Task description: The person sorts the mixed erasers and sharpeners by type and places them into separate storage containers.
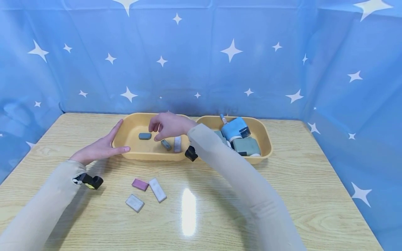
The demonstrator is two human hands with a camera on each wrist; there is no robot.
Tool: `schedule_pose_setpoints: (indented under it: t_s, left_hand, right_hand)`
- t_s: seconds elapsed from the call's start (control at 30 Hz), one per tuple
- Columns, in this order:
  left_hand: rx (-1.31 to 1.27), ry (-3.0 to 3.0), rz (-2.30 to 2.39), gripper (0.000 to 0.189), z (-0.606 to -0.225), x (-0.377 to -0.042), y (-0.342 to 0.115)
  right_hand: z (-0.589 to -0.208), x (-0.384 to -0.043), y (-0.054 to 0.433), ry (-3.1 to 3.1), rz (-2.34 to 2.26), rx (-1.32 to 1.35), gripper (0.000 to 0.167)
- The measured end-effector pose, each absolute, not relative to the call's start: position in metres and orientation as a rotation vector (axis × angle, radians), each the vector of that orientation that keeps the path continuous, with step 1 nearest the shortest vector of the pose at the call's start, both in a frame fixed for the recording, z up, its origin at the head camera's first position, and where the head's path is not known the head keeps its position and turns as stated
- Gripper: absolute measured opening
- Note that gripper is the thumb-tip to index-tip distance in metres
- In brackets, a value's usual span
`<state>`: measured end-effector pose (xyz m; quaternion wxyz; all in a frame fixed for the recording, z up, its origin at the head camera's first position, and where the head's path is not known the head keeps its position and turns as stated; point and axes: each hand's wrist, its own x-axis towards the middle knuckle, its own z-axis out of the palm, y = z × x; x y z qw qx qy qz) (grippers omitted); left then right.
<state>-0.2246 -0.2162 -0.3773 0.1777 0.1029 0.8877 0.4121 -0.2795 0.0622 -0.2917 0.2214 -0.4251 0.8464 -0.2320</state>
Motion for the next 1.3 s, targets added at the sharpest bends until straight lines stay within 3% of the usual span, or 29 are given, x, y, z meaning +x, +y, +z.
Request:
schedule_pose_setpoints:
  t_s: [1.3]
  left_hand:
    - [0.306, 2.562, 1.123, 0.112, -0.378, -0.224, -0.215]
  right_hand:
    - [-0.311, -0.228, 0.080, 2.207, -0.762, -1.341, 0.029]
